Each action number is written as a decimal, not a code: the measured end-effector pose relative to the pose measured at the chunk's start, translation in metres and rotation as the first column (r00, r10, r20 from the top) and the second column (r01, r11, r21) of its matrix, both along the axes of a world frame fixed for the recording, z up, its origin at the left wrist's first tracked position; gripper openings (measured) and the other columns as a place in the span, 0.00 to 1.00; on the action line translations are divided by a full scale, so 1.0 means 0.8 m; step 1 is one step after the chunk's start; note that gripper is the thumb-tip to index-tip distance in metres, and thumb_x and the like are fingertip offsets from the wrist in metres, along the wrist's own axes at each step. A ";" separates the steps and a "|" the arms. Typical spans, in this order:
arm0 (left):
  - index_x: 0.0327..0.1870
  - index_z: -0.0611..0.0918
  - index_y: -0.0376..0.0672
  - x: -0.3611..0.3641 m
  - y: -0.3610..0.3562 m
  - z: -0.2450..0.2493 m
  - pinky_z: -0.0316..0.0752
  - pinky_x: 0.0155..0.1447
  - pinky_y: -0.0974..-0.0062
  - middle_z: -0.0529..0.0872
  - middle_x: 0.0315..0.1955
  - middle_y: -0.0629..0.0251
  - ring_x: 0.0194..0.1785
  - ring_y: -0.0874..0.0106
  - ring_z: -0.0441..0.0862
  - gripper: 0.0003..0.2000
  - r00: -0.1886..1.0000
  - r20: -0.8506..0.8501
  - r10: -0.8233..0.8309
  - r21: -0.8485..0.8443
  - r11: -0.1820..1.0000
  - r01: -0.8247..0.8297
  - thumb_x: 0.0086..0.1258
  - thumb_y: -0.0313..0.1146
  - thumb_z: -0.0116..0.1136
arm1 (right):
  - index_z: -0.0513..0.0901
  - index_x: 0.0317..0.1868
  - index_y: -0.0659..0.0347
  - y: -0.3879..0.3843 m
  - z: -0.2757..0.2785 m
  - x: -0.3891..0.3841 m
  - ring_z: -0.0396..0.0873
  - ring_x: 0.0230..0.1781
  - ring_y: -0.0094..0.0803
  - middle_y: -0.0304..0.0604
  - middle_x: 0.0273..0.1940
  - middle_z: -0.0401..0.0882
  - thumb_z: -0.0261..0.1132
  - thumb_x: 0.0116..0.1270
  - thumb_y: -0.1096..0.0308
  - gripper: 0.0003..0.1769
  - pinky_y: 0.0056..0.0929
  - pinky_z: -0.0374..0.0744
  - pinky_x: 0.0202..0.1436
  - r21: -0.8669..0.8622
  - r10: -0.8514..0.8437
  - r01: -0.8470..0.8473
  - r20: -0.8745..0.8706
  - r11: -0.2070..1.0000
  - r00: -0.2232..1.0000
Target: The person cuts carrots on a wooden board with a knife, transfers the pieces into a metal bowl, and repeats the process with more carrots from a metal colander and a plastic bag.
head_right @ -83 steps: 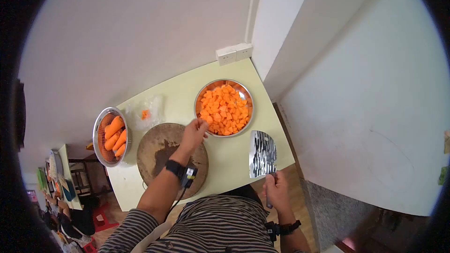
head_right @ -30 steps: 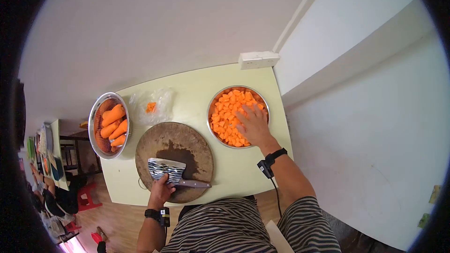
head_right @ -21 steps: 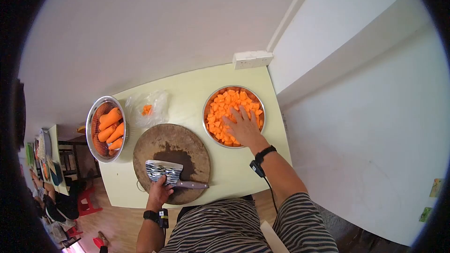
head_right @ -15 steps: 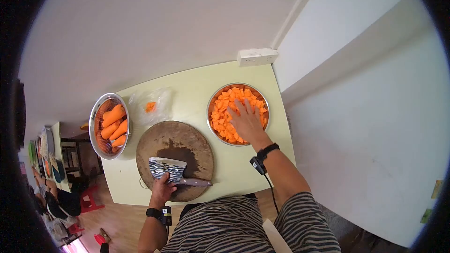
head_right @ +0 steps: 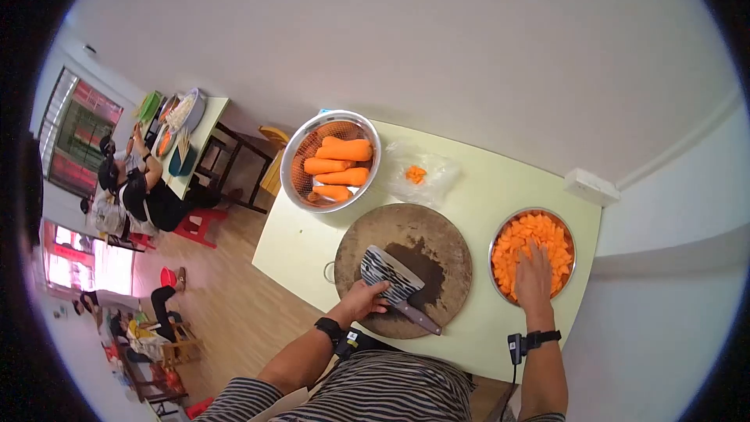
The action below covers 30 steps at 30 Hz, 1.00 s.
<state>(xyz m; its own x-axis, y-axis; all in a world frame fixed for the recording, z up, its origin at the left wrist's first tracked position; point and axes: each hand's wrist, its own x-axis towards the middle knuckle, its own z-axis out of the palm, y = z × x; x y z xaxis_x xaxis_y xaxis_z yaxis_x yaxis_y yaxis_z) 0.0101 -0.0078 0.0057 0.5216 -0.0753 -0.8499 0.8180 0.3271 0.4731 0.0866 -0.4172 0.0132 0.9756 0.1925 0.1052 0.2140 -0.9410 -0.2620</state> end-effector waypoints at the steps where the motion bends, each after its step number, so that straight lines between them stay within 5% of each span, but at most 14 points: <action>1: 0.52 0.84 0.38 0.001 -0.002 0.004 0.87 0.33 0.71 0.89 0.41 0.65 0.33 0.70 0.87 0.14 1.000 0.010 0.009 -0.009 1.000 -0.009 0.72 0.36 0.69 | 0.83 0.57 0.68 -0.003 -0.001 -0.007 0.72 0.66 0.65 0.65 0.64 0.76 0.64 0.68 0.75 0.18 0.54 0.71 0.71 0.003 -0.018 0.018 0.041 1.000 0.999; 5: 0.49 0.84 0.43 -0.001 -0.005 -0.001 0.86 0.33 0.72 0.89 0.39 0.68 0.32 0.73 0.86 0.10 1.000 0.022 0.021 0.007 1.000 -0.021 0.74 0.37 0.68 | 0.85 0.54 0.66 0.015 0.002 -0.028 0.74 0.66 0.60 0.62 0.61 0.78 0.62 0.73 0.70 0.13 0.57 0.72 0.67 0.064 -0.069 0.071 -0.022 0.995 0.997; 7: 0.48 0.84 0.45 -0.005 -0.006 -0.007 0.86 0.33 0.72 0.89 0.38 0.68 0.32 0.73 0.86 0.09 0.999 0.030 0.044 -0.009 0.999 -0.043 0.74 0.38 0.67 | 0.84 0.45 0.67 0.042 0.016 -0.043 0.79 0.52 0.57 0.58 0.47 0.82 0.64 0.67 0.72 0.09 0.58 0.75 0.51 0.148 0.089 -0.100 0.082 0.984 0.993; 9: 0.48 0.84 0.45 -0.007 -0.008 -0.010 0.85 0.35 0.72 0.89 0.38 0.68 0.32 0.73 0.85 0.09 0.998 0.042 0.050 0.000 0.999 -0.051 0.74 0.38 0.67 | 0.83 0.45 0.65 0.079 0.025 -0.070 0.78 0.47 0.55 0.55 0.43 0.80 0.64 0.63 0.78 0.10 0.50 0.76 0.50 0.262 0.155 -0.170 0.076 0.950 0.985; 10: 0.48 0.84 0.45 -0.007 -0.009 -0.012 0.85 0.35 0.72 0.89 0.38 0.68 0.32 0.73 0.85 0.09 0.998 0.046 0.048 -0.014 0.999 -0.048 0.74 0.38 0.67 | 0.84 0.47 0.63 0.093 0.034 -0.080 0.79 0.45 0.53 0.53 0.41 0.81 0.65 0.62 0.78 0.12 0.48 0.77 0.50 0.241 0.254 -0.219 -0.123 0.946 0.959; 11: 0.48 0.84 0.45 -0.008 -0.008 -0.014 0.85 0.34 0.71 0.89 0.37 0.67 0.32 0.73 0.85 0.09 0.998 0.047 0.048 -0.026 0.999 -0.046 0.74 0.38 0.68 | 0.85 0.49 0.60 0.116 0.039 -0.094 0.79 0.44 0.52 0.52 0.41 0.81 0.67 0.62 0.76 0.14 0.48 0.78 0.50 0.371 0.306 -0.289 0.016 0.882 0.952; 16: 0.46 0.82 0.44 -0.006 -0.006 -0.007 0.85 0.31 0.73 0.88 0.36 0.66 0.29 0.73 0.85 0.09 0.996 0.056 0.068 -0.014 0.998 -0.067 0.73 0.35 0.69 | 0.79 0.64 0.55 0.166 0.047 -0.125 0.79 0.54 0.54 0.53 0.52 0.80 0.68 0.69 0.60 0.25 0.51 0.77 0.57 0.314 0.519 -0.417 -0.426 0.853 0.741; 18: 0.48 0.80 0.45 -0.011 -0.004 -0.032 0.85 0.31 0.72 0.87 0.37 0.66 0.31 0.72 0.85 0.10 0.992 0.065 0.104 0.005 0.994 -0.105 0.73 0.36 0.68 | 0.74 0.67 0.56 0.169 0.039 -0.134 0.77 0.57 0.55 0.54 0.57 0.77 0.66 0.71 0.59 0.26 0.52 0.76 0.62 0.346 0.542 -0.431 -0.364 0.834 0.757; 19: 0.49 0.79 0.46 -0.013 -0.003 -0.030 0.85 0.31 0.71 0.87 0.37 0.67 0.31 0.71 0.85 0.11 0.992 0.073 0.102 -0.030 0.995 -0.100 0.73 0.36 0.68 | 0.75 0.64 0.59 0.171 0.028 -0.137 0.78 0.53 0.54 0.53 0.50 0.77 0.68 0.70 0.59 0.26 0.47 0.78 0.57 0.330 0.545 -0.459 -0.249 0.825 0.801; 23: 0.51 0.78 0.47 -0.009 -0.004 0.008 0.82 0.35 0.65 0.87 0.38 0.65 0.34 0.65 0.87 0.10 0.991 0.062 0.116 -0.086 0.990 -0.111 0.78 0.38 0.63 | 0.74 0.63 0.64 0.177 0.035 -0.129 0.77 0.56 0.55 0.57 0.54 0.76 0.67 0.71 0.60 0.26 0.48 0.78 0.60 0.323 0.464 -0.351 -0.414 0.879 0.783; 26: 0.52 0.78 0.46 -0.011 0.008 0.014 0.82 0.36 0.65 0.87 0.39 0.61 0.36 0.62 0.89 0.10 0.997 0.034 -0.069 -0.011 0.998 0.069 0.80 0.39 0.60 | 0.72 0.65 0.68 0.178 0.021 -0.133 0.76 0.59 0.56 0.60 0.57 0.75 0.67 0.70 0.62 0.28 0.49 0.77 0.62 0.375 0.452 -0.289 -0.490 0.881 0.745; 30: 0.49 0.77 0.45 -0.015 0.020 0.015 0.79 0.34 0.70 0.90 0.38 0.58 0.36 0.63 0.89 0.10 0.967 0.011 -0.254 0.107 0.962 0.251 0.80 0.42 0.57 | 0.73 0.59 0.70 0.180 0.000 -0.146 0.79 0.55 0.58 0.62 0.51 0.76 0.66 0.66 0.67 0.25 0.50 0.79 0.58 0.382 0.396 -0.260 -0.342 0.887 0.852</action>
